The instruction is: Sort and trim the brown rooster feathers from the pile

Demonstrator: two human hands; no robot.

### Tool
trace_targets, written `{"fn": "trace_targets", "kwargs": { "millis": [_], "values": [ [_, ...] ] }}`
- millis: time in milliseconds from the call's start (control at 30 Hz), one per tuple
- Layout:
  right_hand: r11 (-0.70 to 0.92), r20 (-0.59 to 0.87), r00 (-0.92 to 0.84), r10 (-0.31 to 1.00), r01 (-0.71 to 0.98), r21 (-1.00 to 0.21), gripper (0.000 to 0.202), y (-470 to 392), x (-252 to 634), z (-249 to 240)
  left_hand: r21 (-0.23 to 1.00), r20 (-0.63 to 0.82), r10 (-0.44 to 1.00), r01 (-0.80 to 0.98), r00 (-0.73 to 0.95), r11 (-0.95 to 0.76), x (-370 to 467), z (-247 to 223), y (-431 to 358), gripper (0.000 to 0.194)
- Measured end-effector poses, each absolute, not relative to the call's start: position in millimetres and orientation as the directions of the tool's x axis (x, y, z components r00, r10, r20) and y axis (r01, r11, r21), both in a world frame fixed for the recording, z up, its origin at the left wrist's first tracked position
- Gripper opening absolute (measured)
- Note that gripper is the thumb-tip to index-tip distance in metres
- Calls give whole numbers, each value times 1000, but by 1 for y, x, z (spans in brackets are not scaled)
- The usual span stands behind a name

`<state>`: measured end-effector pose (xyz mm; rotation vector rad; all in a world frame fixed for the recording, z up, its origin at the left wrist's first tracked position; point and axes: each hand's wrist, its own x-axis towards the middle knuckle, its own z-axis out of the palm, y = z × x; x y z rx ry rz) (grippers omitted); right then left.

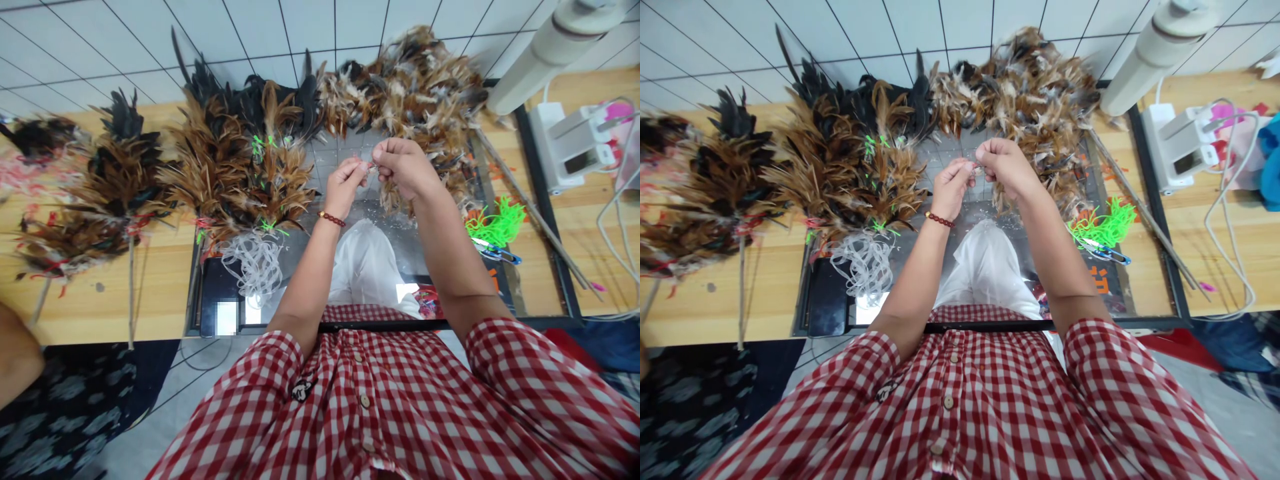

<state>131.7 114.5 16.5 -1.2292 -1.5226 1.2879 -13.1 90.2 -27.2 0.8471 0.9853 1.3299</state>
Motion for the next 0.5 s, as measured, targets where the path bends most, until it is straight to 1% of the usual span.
{"fn": "trace_targets", "kwargs": {
  "millis": [100, 233, 333, 500],
  "values": [
    [33, -21, -239, 971, 220, -975, 32, 112, 130, 19, 911, -85, 996, -408, -23, 68, -13, -25, 89, 18],
    [58, -3, -234, 972, 250, -967, 28, 107, 126, 25, 873, -133, 991, -471, 24, 129, -15, -21, 88, 17],
    [89, 32, -202, 979, 278, -956, 27, 106, 124, 21, 860, -163, 984, -479, 68, 175, -17, -17, 86, 17],
    [170, 102, -211, 972, 336, -926, 35, 114, 123, 6, 864, -163, 976, -458, 143, 211, -15, -14, 82, 20]
  ]
}}
